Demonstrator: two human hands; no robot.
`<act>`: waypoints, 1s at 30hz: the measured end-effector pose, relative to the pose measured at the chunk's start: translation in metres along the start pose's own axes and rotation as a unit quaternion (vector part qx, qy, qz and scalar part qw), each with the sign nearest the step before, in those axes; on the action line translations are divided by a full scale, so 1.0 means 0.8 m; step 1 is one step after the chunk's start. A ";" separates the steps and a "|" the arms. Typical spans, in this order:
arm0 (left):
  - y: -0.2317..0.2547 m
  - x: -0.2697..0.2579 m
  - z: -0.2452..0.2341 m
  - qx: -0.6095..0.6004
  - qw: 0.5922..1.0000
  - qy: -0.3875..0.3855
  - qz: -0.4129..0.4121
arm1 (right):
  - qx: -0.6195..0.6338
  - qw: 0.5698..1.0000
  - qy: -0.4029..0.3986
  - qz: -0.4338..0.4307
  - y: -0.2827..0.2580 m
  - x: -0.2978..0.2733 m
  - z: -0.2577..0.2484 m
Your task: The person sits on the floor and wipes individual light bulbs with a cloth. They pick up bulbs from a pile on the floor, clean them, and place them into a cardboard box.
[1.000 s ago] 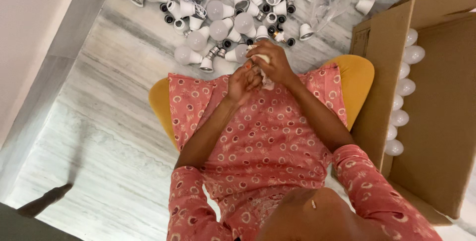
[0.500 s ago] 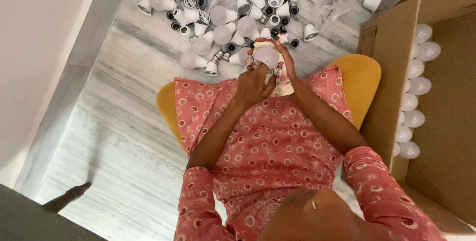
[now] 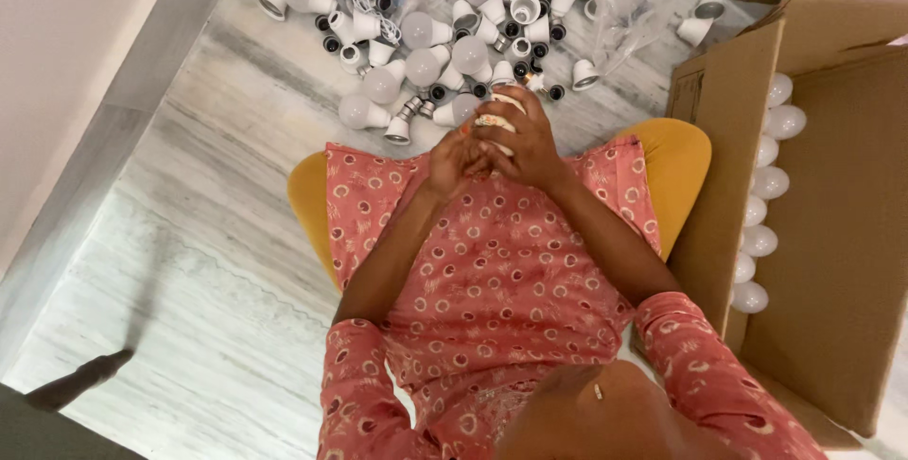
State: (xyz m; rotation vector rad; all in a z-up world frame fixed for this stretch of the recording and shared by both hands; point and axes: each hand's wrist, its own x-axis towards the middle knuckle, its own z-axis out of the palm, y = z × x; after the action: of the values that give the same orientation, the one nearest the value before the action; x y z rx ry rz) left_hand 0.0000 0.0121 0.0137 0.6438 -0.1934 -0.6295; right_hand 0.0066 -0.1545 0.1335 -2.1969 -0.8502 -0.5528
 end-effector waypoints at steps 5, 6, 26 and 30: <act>-0.018 0.005 0.001 0.151 0.988 -0.008 0.029 | 0.282 0.938 -0.008 0.202 0.067 -0.046 0.034; -0.017 0.007 0.004 0.158 0.987 -0.020 0.033 | 0.409 0.871 -0.010 0.273 0.082 -0.053 0.041; 0.026 0.009 0.063 0.693 0.719 0.024 -0.049 | 0.533 0.733 0.108 0.409 0.111 -0.104 0.096; 0.002 0.016 0.014 0.319 0.945 0.016 -0.070 | 0.429 0.840 0.094 0.317 0.089 -0.068 0.063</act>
State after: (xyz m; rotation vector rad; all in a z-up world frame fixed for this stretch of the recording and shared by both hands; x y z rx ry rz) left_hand 0.0070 -0.0005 0.0234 1.3028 -0.3284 -0.6938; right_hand 0.0260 -0.1775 0.0349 -1.4073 -0.1425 -0.0133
